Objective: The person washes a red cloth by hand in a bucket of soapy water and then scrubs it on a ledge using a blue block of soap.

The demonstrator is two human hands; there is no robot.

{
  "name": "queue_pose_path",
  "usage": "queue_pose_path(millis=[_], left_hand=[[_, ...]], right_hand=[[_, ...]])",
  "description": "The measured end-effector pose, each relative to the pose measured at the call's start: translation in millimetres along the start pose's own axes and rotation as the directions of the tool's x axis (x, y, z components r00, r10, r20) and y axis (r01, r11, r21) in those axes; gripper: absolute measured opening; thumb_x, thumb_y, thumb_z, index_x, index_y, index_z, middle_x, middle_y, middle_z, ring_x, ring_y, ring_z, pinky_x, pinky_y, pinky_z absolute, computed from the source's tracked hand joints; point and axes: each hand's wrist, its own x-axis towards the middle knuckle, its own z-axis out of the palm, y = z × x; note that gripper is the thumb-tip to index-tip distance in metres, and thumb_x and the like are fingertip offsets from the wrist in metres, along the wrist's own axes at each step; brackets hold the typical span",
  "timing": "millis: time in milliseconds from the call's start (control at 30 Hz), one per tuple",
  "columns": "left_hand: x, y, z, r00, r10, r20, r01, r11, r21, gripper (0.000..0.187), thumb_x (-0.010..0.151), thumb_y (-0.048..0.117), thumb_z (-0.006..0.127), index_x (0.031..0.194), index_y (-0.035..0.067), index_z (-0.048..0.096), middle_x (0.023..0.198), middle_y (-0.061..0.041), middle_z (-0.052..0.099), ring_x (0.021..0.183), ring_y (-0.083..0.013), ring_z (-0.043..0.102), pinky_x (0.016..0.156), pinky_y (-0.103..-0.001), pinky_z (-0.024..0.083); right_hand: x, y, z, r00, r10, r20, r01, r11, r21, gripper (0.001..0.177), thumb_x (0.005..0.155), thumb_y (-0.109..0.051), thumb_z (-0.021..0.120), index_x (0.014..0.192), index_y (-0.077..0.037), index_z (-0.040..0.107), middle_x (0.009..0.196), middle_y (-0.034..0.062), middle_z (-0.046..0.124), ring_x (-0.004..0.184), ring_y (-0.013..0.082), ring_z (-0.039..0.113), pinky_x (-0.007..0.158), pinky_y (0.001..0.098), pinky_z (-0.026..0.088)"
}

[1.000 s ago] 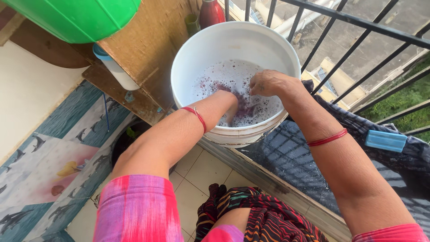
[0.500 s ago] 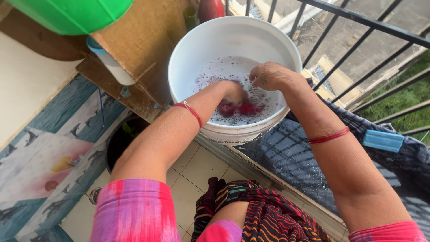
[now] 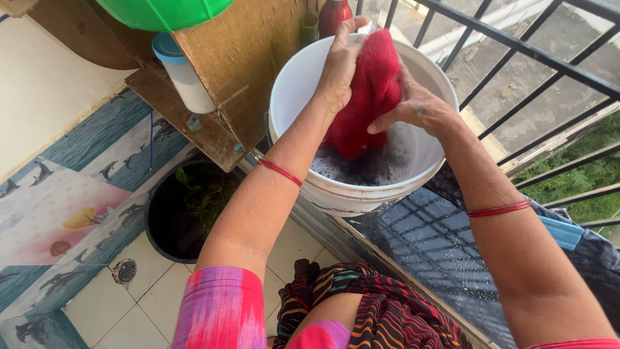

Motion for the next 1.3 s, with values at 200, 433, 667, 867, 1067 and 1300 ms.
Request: queue_pose_path(millis=[200, 433, 667, 867, 1067, 1300], left_hand=[[-5, 18, 11, 0.999, 0.033, 0.041, -0.003, 0.816, -0.578, 0.036, 0.107, 0.008, 0.051, 0.142, 0.013, 0.051, 0.12, -0.009, 0.065, 0.109, -0.0196, 0.062, 0.099, -0.038, 0.055], [-6, 30, 1, 0.867, 0.103, -0.488, -0.062, 0.993, 0.1, 0.035, 0.105, 0.022, 0.047, 0.126, 0.003, 0.069, 0.122, -0.009, 0.073, 0.114, -0.0228, 0.068, 0.103, -0.041, 0.052], [-28, 29, 20, 0.869, 0.489, -0.075, 0.037, 0.086, 0.996, 0.075, 0.058, 0.023, 0.078, 0.131, 0.018, 0.059, 0.148, -0.018, 0.053, 0.144, -0.0352, 0.044, 0.112, -0.053, 0.036], [-39, 14, 32, 0.832, -0.122, 0.541, -0.485, 0.313, 0.817, 0.17, 0.035, 0.049, 0.11, 0.16, 0.026, -0.002, 0.154, -0.026, 0.038, 0.144, -0.0487, 0.025, 0.113, -0.067, 0.012], [-67, 37, 50, 0.887, 0.017, 0.461, -0.446, 0.291, 0.847, 0.142, 0.052, 0.039, 0.095, 0.163, 0.03, 0.006, 0.136, -0.019, 0.063, 0.122, -0.0395, 0.066, 0.103, -0.047, 0.057], [-53, 43, 51, 0.946, 0.129, 0.299, -0.324, 0.283, 0.903, 0.106, 0.057, 0.038, 0.087, 0.149, 0.021, 0.039, 0.092, -0.01, 0.077, 0.082, -0.0315, 0.078, 0.083, -0.04, 0.063]], right_hand=[[-8, -17, 1, 0.974, 0.107, 0.201, -0.136, 0.981, 0.139, 0.071, 0.062, -0.015, 0.088, 0.129, -0.006, 0.068, 0.121, 0.0134, 0.074, 0.116, 0.026, 0.067, 0.105, 0.0416, 0.049], [-4, 1, 2, 0.984, 0.157, 0.079, -0.159, 0.987, 0.022, 0.044, 0.076, -0.005, 0.076, 0.119, 0.005, 0.075, 0.111, 0.0208, 0.079, 0.102, 0.029, 0.074, 0.099, 0.0389, 0.058], [-25, -18, -3, 0.9, -0.237, -0.367, 0.152, 0.957, -0.246, 0.093, 0.07, 0.009, 0.066, 0.156, -0.009, 0.033, 0.12, 0.0194, 0.07, 0.104, 0.032, 0.071, 0.098, 0.0425, 0.056], [-19, -15, -7, 0.819, -0.122, -0.561, 0.184, 0.981, 0.056, 0.091, 0.074, 0.004, 0.062, 0.158, -0.016, 0.035, 0.115, 0.0115, 0.063, 0.102, 0.0259, 0.073, 0.082, 0.0418, 0.063], [-29, -2, -17, 0.821, -0.271, -0.503, 0.508, 0.749, 0.425, 0.093, 0.077, 0.005, 0.064, 0.162, -0.01, 0.031, 0.124, 0.0183, 0.063, 0.117, 0.0312, 0.071, 0.113, 0.0463, 0.06], [-32, -14, -11, 0.868, -0.208, -0.452, 0.45, 0.714, 0.536, 0.091, 0.073, -0.001, 0.068, 0.156, -0.001, 0.032, 0.133, 0.0167, 0.06, 0.126, 0.032, 0.067, 0.119, 0.0459, 0.049]])
